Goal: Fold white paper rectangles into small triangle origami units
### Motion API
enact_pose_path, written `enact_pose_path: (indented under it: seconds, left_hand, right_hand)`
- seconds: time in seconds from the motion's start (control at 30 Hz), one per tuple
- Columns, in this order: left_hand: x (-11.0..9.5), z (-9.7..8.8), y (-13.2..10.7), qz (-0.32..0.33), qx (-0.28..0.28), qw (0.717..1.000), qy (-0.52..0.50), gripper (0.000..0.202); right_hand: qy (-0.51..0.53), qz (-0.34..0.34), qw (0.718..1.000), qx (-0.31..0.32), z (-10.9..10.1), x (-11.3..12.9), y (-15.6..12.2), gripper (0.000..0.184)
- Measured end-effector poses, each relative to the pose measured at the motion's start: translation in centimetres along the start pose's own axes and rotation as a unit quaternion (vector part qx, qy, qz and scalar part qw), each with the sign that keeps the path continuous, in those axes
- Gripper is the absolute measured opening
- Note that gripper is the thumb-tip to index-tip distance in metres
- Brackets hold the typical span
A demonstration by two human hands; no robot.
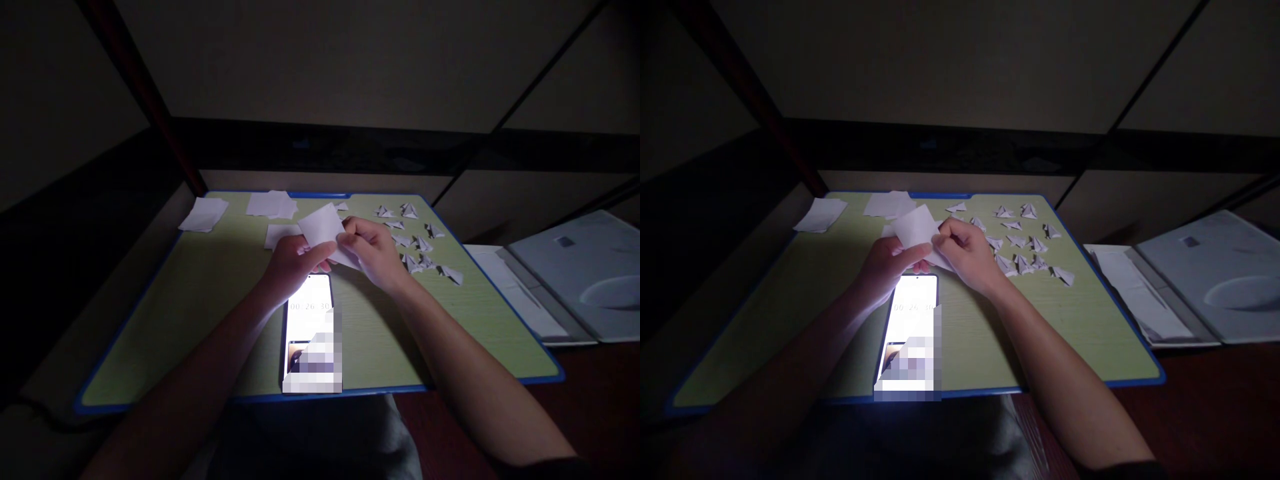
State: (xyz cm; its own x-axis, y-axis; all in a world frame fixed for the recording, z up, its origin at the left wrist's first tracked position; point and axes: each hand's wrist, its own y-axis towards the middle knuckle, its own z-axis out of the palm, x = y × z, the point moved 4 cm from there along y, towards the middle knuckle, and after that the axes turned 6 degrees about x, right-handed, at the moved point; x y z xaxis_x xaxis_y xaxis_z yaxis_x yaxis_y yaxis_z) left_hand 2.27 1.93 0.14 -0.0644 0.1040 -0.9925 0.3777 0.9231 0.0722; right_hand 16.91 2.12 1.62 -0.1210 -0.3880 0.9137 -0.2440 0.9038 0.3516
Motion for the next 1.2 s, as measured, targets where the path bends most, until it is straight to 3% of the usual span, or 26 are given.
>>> enact_pose_path:
  seconds: [0.3, 1.2]
  left_hand:
    - [0.20, 0.33, 0.00, -0.005, 0.029, 1.000, -0.011, 0.020]
    - [0.13, 0.75, -0.06, 0.005, 0.121, 0.992, -0.021, 0.027]
  right_hand:
    - [0.013, -0.003, 1.000, 0.008, -0.08, -0.39, -0.11, 0.034]
    - [0.031, -0.032, 0.999, -0.022, -0.51, -0.45, -0.18, 0.031]
